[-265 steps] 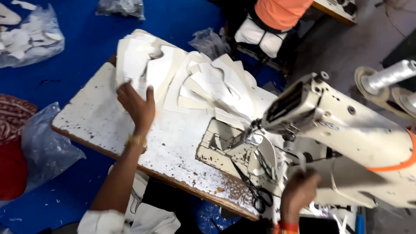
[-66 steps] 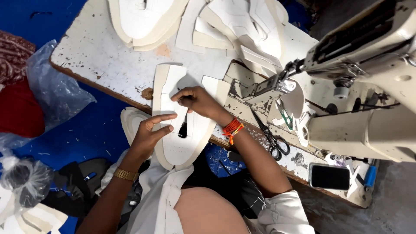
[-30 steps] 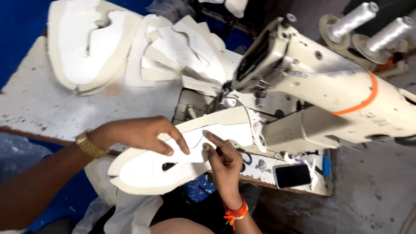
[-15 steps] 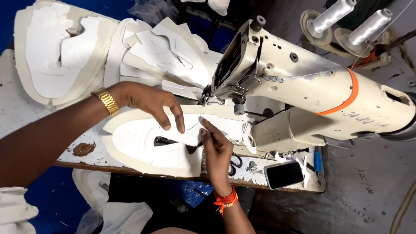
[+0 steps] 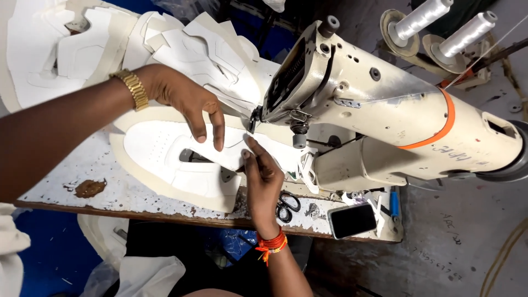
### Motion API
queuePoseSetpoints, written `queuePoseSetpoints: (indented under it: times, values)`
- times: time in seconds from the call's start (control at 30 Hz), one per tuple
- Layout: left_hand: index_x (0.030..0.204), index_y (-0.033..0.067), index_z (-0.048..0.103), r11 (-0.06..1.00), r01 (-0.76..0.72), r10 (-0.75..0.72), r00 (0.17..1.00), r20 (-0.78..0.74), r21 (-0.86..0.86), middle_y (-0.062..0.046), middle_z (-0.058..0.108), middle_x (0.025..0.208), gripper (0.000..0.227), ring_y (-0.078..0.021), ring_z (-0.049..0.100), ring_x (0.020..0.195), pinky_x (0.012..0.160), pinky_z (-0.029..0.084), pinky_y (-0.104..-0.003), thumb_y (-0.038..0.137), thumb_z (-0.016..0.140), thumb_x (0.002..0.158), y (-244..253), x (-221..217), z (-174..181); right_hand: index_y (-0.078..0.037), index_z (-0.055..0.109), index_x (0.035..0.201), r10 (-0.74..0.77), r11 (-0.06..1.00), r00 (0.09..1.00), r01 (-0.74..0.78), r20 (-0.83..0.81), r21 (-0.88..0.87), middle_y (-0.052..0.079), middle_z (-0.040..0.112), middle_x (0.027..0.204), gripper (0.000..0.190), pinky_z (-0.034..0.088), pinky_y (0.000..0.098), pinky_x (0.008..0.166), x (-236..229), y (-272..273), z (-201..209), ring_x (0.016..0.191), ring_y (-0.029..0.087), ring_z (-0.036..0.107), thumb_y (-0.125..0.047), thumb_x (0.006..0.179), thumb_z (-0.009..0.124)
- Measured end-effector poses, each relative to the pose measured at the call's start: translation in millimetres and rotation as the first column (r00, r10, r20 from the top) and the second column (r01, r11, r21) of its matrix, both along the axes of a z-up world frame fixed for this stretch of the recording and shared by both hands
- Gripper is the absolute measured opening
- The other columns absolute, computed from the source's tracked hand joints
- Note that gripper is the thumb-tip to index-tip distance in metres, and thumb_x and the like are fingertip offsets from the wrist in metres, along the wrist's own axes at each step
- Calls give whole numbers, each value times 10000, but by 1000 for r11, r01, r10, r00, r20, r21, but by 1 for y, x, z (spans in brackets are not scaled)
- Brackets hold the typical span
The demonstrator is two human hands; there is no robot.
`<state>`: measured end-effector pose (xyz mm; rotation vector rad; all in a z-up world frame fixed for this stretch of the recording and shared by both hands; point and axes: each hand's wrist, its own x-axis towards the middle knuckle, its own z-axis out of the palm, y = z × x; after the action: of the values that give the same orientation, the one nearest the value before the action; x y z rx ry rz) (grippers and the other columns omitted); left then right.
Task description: The person stitches together shoe upper components using an industrial sewing machine.
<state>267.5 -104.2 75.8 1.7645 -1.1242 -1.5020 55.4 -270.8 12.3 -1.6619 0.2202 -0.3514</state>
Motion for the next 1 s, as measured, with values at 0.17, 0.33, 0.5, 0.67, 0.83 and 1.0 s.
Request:
queuePoseSetpoints:
  times: [0.17, 0.33, 0.5, 0.67, 0.83, 1.0]
  values:
    - [1128, 80, 813, 998, 11, -10, 1000, -13, 64, -101, 737, 1301, 461, -242, 618, 1299, 1125, 457, -395, 194, 829, 682, -4, 4, 5, 31, 617, 1388, -37, 999, 999, 37, 4, -17, 106, 753, 1189, 386, 566, 236, 761, 0, 5, -4, 868, 61, 651, -48, 1010, 601]
    - [1133, 79, 804, 996, 56, -55, 998, -7, 64, -95, 762, 1280, 467, -235, 644, 1273, 1086, 480, -374, 184, 818, 678, -8, 11, 3, 25, 615, 1388, -45, 999, 999, 45, -7, -24, 112, 751, 1211, 390, 584, 257, 754, 0, 9, -3, 857, 74, 657, -57, 1007, 602]
    - [1121, 68, 816, 996, 40, -43, 998, 37, 84, -94, 754, 1287, 470, -239, 642, 1267, 1077, 491, -382, 182, 823, 665, -8, 11, 9, 30, 604, 1387, -55, 998, 997, 54, 50, 15, 100, 732, 1257, 388, 603, 274, 750, 5, 11, -7, 864, 71, 661, -65, 1011, 585]
    - [1124, 97, 818, 998, 10, -12, 999, 32, 67, -105, 761, 1301, 468, -230, 622, 1308, 1137, 438, -395, 200, 834, 668, -6, 14, 7, 39, 618, 1351, -40, 998, 999, 39, 3, 43, 121, 740, 1189, 365, 617, 272, 677, 9, 6, -5, 778, 82, 671, -88, 1010, 592]
    - [1133, 133, 815, 996, -87, 85, 995, 58, 23, -78, 747, 1310, 429, -220, 579, 1343, 1186, 326, -470, 176, 820, 706, 4, -3, -4, 6, 656, 1349, -10, 988, 1000, 13, 19, -151, 119, 714, 1059, 341, 593, 296, 714, 5, 0, 5, 792, 114, 653, -94, 1033, 573]
    - [1132, 128, 801, 957, -289, 289, 957, -20, -26, -26, 696, 1297, 401, -211, 554, 1320, 1178, 353, -465, 129, 812, 732, 15, -35, -11, -86, 678, 1374, -12, 804, 1000, 14, 8, -595, 153, 647, 1078, 373, 533, 388, 811, -5, 2, 33, 939, 216, 626, -155, 1016, 603]
